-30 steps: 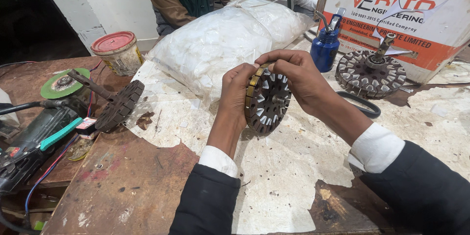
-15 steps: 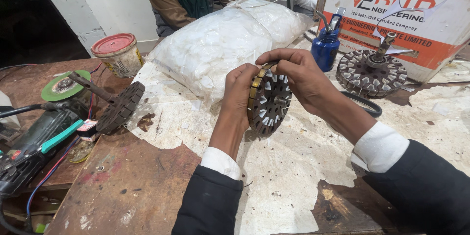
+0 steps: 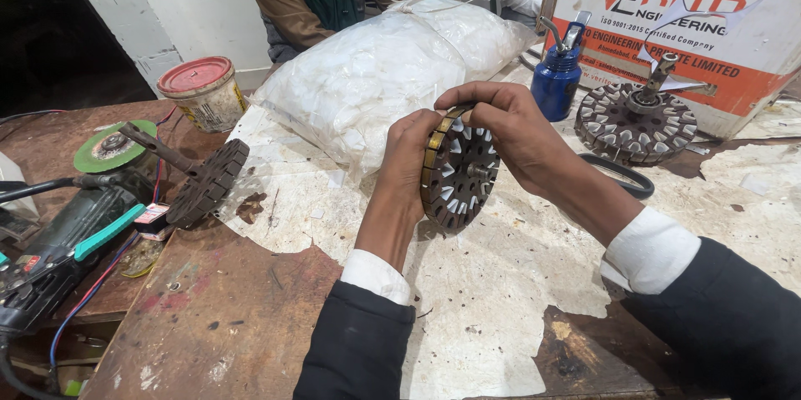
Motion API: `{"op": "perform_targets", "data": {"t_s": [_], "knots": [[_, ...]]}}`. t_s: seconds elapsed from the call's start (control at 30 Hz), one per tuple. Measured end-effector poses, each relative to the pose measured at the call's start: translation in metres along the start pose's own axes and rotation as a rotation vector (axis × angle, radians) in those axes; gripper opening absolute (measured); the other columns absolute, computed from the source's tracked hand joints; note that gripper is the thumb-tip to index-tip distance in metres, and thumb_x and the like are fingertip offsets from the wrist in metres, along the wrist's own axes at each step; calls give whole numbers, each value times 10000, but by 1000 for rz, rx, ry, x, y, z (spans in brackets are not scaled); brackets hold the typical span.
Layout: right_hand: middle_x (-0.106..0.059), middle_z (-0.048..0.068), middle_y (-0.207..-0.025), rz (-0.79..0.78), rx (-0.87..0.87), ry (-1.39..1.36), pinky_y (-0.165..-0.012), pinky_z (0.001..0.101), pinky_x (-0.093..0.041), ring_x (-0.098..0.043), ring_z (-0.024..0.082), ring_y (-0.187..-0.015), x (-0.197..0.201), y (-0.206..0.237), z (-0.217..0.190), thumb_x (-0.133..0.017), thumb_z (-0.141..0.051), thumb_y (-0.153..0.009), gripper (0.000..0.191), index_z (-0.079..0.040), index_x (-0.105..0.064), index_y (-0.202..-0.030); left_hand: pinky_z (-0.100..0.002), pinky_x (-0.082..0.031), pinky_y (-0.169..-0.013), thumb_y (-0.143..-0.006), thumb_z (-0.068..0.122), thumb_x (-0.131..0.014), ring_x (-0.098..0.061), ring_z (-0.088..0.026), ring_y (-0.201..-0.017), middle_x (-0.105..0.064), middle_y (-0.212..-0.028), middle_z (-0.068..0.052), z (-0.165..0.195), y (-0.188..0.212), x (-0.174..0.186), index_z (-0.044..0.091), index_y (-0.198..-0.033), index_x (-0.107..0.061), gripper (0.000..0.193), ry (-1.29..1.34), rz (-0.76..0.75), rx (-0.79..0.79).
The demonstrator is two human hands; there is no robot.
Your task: The person cuts small white plastic pieces from a plastic bag with scissors and inserts them one at a time into slots around a circular metal rotor disc on the workbench, pressing each piece into place and rotating the disc to reach the next slot.
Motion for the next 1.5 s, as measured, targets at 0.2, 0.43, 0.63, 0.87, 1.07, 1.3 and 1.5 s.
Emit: {"op": "perform_targets", "data": {"t_s": [0.2, 0.43, 0.63, 0.87, 1.07, 1.3, 1.5], "knots": [[-710, 51, -976, -29, 36, 30, -773, 256, -566, -666, 83, -835, -1, 0, 2, -496, 7, -895, 327, 19, -705, -1145, -252, -437, -431, -926, 189, -550, -529, -60, -508, -602, -688, 11, 3, 3, -2, 71, -849, -642, 169, -33, 13, 26], [-688, 69, -1082, -15, 104, 104, -942, 304, -502, -628, 132, -1004, -2, -1, 7, -479, -89, -886, 394, 7, -689, -1204, -250, -479, -477, -929, 191, -616, -563, -79, -537, -620, -710, -5, 2, 7, -7, 87, -832, -622, 142, 78, 53, -9], [-654, 72, -1216, -53, 109, 47, -1015, 311, -481, -610, 150, -1137, 1, 2, 8, -455, -120, -890, 442, -6, -618, -1285, -233, -453, -524, -950, 245, -628, -539, -53, -598, -574, -705, 38, 2, 4, -10, 98, -801, -608, 210, 42, 68, -134], [-672, 50, -1186, -56, 131, 67, -969, 291, -491, -614, 117, -1093, 2, 1, 8, -541, -166, -990, 370, -1, -629, -1310, -230, -364, -522, -990, 243, -688, -434, -22, -609, -500, -687, 66, -4, -5, -4, 125, -714, -533, 338, 17, 39, -282], [-694, 41, -1160, -20, 205, 103, -967, 282, -500, -626, 105, -1062, 1, 2, 6, -554, -149, -1007, 319, 7, -658, -1265, -230, -364, -553, -999, 248, -697, -431, -22, -631, -519, -702, 61, -8, -9, -1, 97, -730, -586, 329, -21, 60, -317], [-726, 75, -1152, 19, 187, 113, -1010, 301, -511, -661, 126, -1085, -1, 1, 3, -521, -120, -966, 304, -6, -672, -1204, -217, -467, -615, -1037, 292, -575, -553, -49, -665, -645, -746, 4, -2, -4, -2, 48, -848, -696, 332, -154, 111, -316], [-700, 50, -1196, -9, 259, 209, -1031, 290, -484, -632, 120, -1118, -6, 5, -1, -513, -170, -967, 343, -16, -654, -1240, -240, -497, -640, -1044, 230, -583, -597, -62, -716, -671, -823, -15, -3, -4, 0, 35, -933, -677, 243, -46, 38, -319]]}}
Point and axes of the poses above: each hand's wrist, its own y-axis away from the middle knuckle, its own x-axis out of the back of the hand, z = x × y, the point moved 4 cm from there along -y, towards the middle knuckle
